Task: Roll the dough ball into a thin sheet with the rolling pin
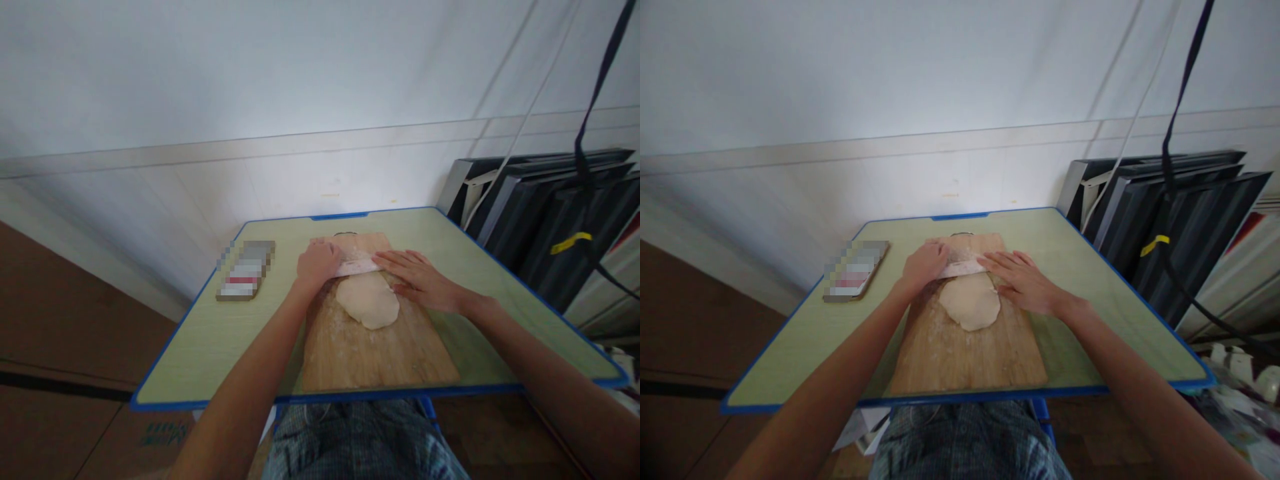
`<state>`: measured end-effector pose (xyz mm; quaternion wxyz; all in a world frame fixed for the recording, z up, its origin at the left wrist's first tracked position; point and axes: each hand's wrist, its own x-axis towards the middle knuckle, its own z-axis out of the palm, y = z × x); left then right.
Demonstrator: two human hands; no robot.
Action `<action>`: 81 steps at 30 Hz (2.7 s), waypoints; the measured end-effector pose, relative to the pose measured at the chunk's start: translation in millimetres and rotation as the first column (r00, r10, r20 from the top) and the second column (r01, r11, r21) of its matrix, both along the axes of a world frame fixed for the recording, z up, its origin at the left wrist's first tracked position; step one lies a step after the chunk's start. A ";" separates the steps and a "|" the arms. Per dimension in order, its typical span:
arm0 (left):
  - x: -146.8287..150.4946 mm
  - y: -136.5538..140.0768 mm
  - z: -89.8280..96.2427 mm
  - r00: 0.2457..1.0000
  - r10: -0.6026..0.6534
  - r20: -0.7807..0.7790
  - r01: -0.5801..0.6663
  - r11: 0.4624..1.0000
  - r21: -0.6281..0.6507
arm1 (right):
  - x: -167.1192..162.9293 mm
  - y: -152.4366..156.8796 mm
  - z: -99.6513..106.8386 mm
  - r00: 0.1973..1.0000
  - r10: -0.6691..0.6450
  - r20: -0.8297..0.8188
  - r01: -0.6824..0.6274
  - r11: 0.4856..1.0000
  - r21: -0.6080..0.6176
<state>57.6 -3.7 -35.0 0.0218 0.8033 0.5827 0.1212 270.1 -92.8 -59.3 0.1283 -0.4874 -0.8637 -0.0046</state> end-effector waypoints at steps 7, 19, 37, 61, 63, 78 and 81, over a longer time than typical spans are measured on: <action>0.3 -1.7 1.1 1.000 0.016 -0.004 -0.016 1.000 -0.015 | 1.1 -0.5 1.6 1.000 0.006 -0.028 -0.006 1.000 0.011; -0.3 1.0 -1.0 0.999 0.017 -0.027 -0.017 1.000 0.009 | 4.8 5.0 0.0 1.000 -0.002 -0.026 0.003 0.999 0.031; 0.8 -1.2 1.3 0.999 0.029 -0.025 -0.029 1.000 -0.001 | 7.0 9.6 -0.9 0.999 0.015 -0.048 -0.014 1.000 0.015; -2.7 -10.8 3.2 0.991 -0.054 -0.124 0.056 0.998 0.016 | 15.9 29.0 15.6 0.979 -0.027 -0.204 0.017 0.999 -0.051; -4.2 -19.1 5.2 0.981 -0.085 -0.172 0.089 0.996 0.020 | 16.6 38.1 16.5 0.971 -0.083 -0.224 0.083 0.997 -0.011; -7.3 -59.0 6.8 0.960 -0.146 -0.240 0.188 0.969 0.163 | 4.2 16.0 -6.3 0.958 -0.286 -0.024 0.283 0.954 -0.097; -7.2 -70.9 7.3 0.958 -0.131 -0.255 0.178 0.969 0.170 | -0.6 -13.0 -12.3 0.949 -0.312 -0.037 0.312 0.950 -0.014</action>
